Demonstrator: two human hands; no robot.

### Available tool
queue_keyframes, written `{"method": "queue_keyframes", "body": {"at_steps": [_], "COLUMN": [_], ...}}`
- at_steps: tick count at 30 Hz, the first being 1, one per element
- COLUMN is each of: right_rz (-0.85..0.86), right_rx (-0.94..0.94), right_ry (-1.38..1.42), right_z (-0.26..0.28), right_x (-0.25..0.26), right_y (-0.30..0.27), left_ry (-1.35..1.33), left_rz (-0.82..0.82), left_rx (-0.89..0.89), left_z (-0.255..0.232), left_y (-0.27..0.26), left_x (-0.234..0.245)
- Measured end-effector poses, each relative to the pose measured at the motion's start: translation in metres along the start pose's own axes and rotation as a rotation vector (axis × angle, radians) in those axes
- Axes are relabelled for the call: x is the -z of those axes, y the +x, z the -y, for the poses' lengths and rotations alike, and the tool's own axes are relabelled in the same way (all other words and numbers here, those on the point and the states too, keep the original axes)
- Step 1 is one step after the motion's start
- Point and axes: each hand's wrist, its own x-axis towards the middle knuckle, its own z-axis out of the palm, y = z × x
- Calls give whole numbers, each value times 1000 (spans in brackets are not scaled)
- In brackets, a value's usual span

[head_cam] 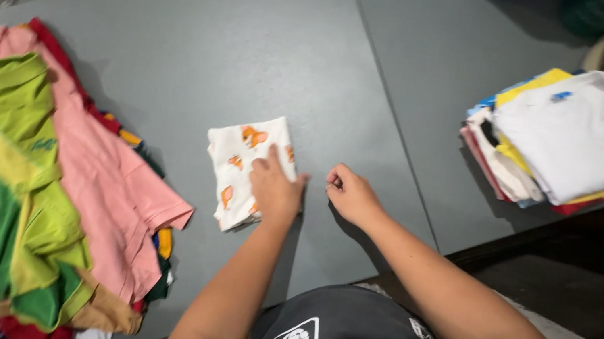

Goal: The person folds a white cloth with a fox pattern and a green and yellow t-shirt on a gray table. Each item is smoothed, folded into a compact rectangle, and placed on a growing stack of folded clothes.

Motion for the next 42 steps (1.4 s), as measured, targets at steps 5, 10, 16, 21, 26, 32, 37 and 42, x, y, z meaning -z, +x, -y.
{"method": "queue_keyframes", "body": {"at_steps": [5,10,16,21,26,32,37,42], "right_rz": [-117,-128,-177,-148,-533,12,-94,-229], "right_rx": [59,-112,170,-63,-62,-109,-16,-160], "right_ry": [62,188,498,105,18,86,-195,-378], "right_z": [-36,-21,-28,-13,-6,12,13,-15], "right_x": [16,40,58,78,76,10,16,51], "right_y": [11,8,19,16,4,-34,-45,-16], "left_ry": [-22,-485,-1127,-985,-519,-141,5,137], "left_rz": [-158,-2,160,118,-127,59,104,13], "left_rx": [-127,-222,-201,57,-218,-580,-612,-730], "left_z": [48,-31,-18,20,25,-23,-24,-8], "left_y": [35,2,-15,-8,10,20,35,6], "left_x": [-53,7,-1,-27,-46,-36,-35,-58]}}
